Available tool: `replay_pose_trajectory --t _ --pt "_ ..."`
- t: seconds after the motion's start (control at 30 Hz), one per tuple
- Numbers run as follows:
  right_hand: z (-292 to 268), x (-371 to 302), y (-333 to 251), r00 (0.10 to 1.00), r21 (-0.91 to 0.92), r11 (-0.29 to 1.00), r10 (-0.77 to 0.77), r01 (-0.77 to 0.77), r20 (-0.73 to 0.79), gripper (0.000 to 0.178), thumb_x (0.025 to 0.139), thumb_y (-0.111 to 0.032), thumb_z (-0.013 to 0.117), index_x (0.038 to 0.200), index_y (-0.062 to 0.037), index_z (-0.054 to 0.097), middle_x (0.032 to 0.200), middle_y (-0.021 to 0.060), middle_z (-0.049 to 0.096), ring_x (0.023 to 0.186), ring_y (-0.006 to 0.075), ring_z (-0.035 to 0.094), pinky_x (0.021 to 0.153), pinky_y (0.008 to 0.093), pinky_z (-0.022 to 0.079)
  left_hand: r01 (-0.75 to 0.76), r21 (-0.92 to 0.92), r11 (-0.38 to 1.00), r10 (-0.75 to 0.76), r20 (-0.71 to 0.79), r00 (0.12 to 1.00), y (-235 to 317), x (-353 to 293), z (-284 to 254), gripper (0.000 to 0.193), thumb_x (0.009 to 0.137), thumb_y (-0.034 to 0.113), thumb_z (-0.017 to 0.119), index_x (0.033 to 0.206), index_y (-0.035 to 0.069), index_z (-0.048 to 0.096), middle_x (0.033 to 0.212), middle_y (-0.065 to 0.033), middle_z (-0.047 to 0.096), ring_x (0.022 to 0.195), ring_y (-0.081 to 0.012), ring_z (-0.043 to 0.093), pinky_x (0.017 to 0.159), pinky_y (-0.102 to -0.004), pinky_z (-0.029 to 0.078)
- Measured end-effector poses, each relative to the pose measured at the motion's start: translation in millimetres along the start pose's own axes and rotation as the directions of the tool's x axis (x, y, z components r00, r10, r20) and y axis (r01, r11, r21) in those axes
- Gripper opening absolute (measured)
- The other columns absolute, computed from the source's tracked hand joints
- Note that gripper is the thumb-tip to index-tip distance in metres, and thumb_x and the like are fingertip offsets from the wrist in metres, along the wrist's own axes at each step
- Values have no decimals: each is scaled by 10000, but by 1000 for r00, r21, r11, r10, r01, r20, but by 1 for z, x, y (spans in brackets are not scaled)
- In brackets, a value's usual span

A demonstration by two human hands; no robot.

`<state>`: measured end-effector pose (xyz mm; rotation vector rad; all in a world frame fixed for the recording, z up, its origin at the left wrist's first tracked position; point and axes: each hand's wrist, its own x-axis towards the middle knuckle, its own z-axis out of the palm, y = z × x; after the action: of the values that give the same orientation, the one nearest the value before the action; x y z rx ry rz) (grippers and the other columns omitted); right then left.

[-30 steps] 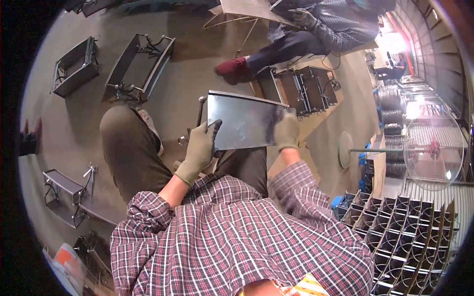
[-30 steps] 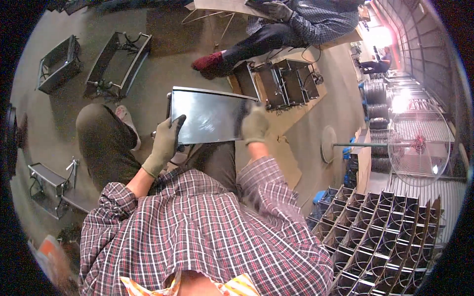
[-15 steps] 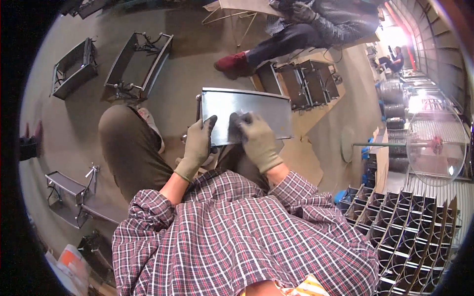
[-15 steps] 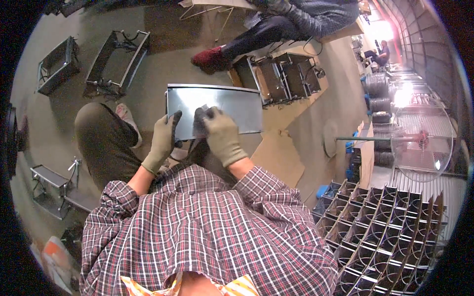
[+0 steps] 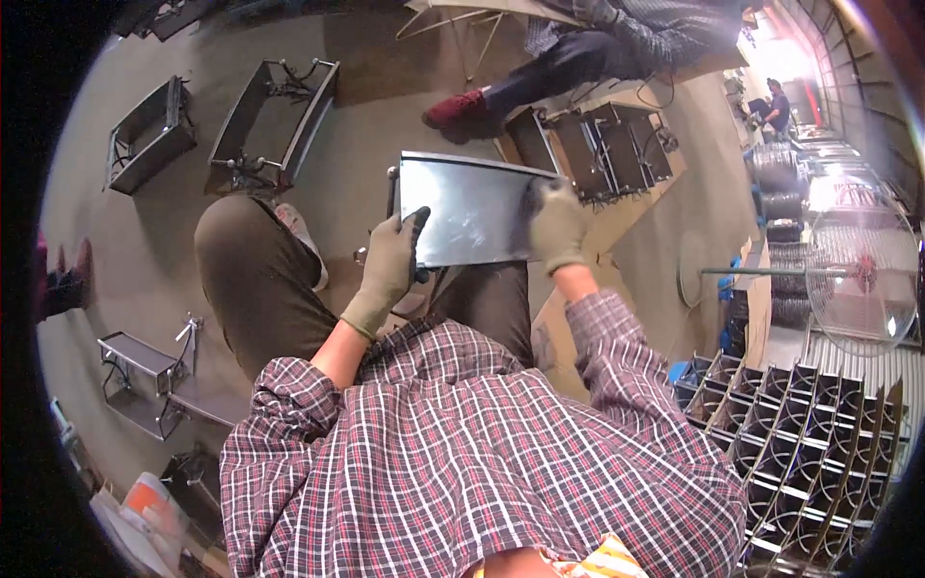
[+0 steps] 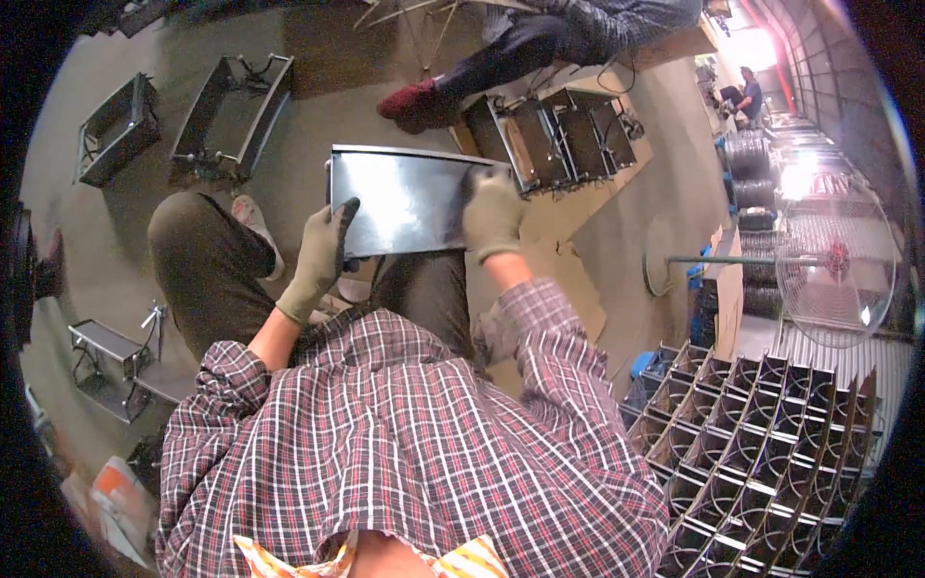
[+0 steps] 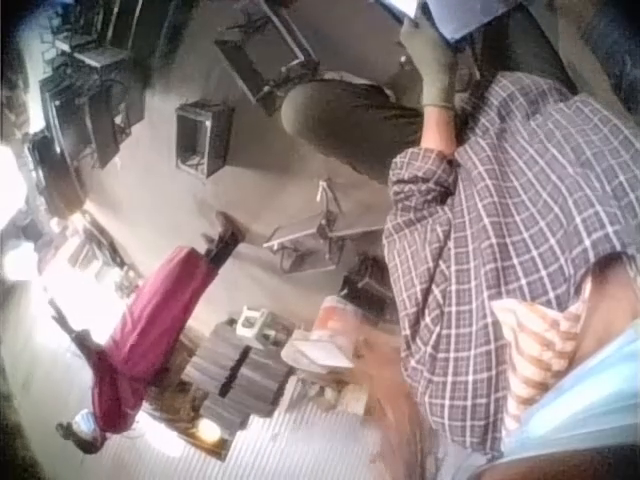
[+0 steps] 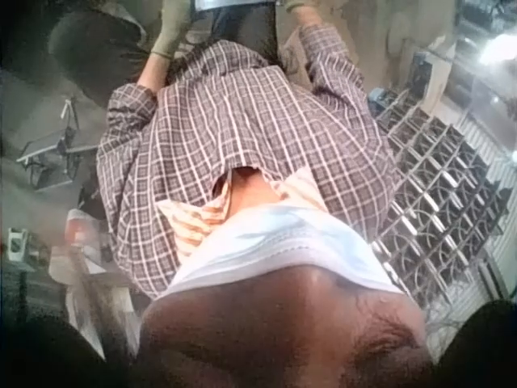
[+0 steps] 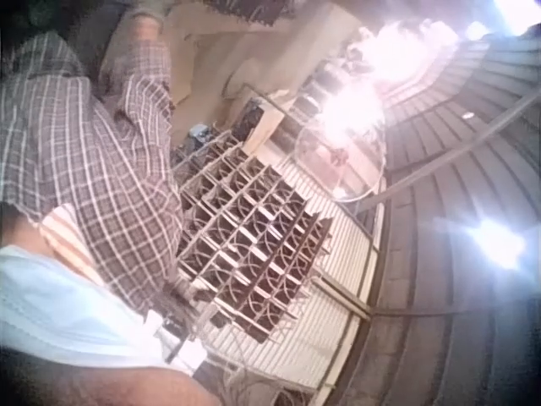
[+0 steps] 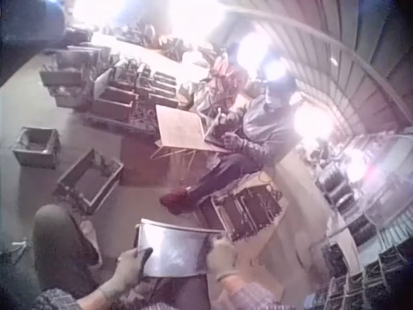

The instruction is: The person sits down, folds a cloth in their hands, and wipes the surface of a metal piece with the cloth.

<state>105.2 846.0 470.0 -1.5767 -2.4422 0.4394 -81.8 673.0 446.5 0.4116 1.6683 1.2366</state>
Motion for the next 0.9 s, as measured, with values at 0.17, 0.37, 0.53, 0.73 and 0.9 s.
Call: replay_pose_trajectory --t 0.17,0.37,0.53,0.73,0.9 --pt "-14 -35 -63 847 -70 847 -530 526 -43 226 765 8 519 929 -57 662 961 161 609 844 337 604 715 394 504 -124 96 988 128 -35 991 5 -16 -4 363 958 264 517 1031 -80 606 724 -94 623 613 -134 549 575 -316 455" --pt "14 -33 10 998 -131 990 -51 54 26 214 799 -15 521 974 -19 644 999 204 592 883 358 605 717 426 502 51 -57 997 -47 55 997 32 -23 3 353 955 260 530 914 -83 598 612 -119 538 527 -169 540 526 -346 443" --pt "4 -23 -8 909 -115 914 -402 390 -111 272 769 -8 528 987 -73 678 1065 197 599 934 362 603 743 431 500 -259 138 956 269 -59 961 18 -22 -2 365 948 264 546 918 -96 598 630 -128 561 544 -193 527 567 -370 441" --pt "-5 -64 -40 826 -54 825 -557 563 91 353 697 43 552 1005 -77 675 1026 191 607 909 351 610 777 425 498 75 -138 988 -73 17 997 6 -16 -5 367 957 311 530 955 -43 629 623 -46 555 466 -120 522 401 -281 436" --pt "1 -10 35 972 -4 974 -224 225 65 448 751 62 507 1097 -172 668 1000 144 623 852 313 616 715 387 521 94 -117 989 -83 95 992 4 -4 6 447 932 387 548 1043 -41 615 708 -40 582 485 -124 542 390 -261 437"
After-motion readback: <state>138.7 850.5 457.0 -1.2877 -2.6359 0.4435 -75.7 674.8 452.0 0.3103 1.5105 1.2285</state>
